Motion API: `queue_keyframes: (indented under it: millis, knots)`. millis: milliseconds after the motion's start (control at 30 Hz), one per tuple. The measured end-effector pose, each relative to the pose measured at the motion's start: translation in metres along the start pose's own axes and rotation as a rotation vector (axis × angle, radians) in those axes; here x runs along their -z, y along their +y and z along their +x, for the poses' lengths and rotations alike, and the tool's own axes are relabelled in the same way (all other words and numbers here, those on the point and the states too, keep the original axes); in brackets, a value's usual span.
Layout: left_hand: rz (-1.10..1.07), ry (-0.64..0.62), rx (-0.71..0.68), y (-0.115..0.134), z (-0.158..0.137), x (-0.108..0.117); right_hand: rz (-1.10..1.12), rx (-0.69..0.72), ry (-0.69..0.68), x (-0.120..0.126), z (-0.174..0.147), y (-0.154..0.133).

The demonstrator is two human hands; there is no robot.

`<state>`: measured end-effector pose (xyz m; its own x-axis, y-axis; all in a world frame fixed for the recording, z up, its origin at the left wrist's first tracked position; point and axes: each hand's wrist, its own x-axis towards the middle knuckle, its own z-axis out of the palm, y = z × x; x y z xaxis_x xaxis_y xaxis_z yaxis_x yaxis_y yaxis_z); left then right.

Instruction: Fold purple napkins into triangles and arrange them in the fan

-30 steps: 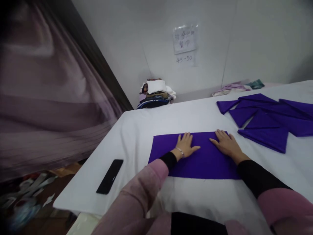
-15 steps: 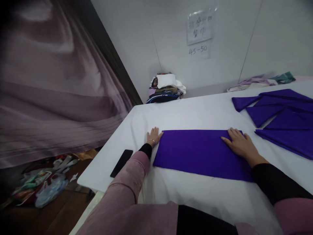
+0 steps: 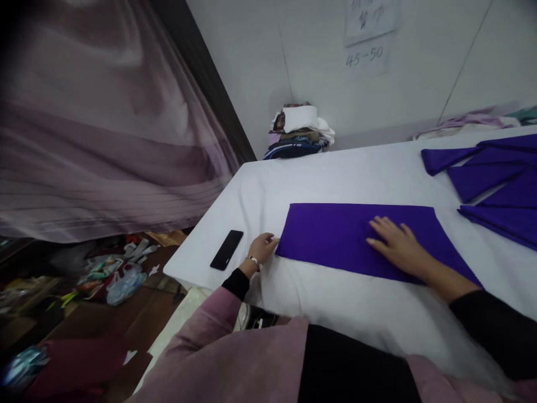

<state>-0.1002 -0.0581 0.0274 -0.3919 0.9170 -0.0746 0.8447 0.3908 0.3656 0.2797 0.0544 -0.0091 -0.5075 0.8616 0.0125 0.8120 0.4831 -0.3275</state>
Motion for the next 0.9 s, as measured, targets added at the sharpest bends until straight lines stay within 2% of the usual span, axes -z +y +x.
queue_keyframes:
  millis: [133,233,433,667,900]
  knots:
    - [-0.062,0.002,0.035,0.006,-0.022,-0.008,0.083,0.285,-0.094,-0.024,-0.026,-0.060]
    - [-0.063,0.022,0.075,0.011,-0.028,-0.013,0.111,0.362,-0.103,-0.034,-0.033,-0.081]
    - [0.002,0.011,0.067,0.013,-0.031,-0.016,0.089,0.376,-0.063,-0.044,-0.033,-0.083]
    - [-0.086,-0.032,0.158,0.014,-0.024,-0.014,0.104,0.381,-0.041,-0.050,-0.033,-0.081]
    - [-0.082,-0.013,0.164,0.011,-0.023,-0.012,0.080,0.373,-0.064,-0.050,-0.034,-0.082]
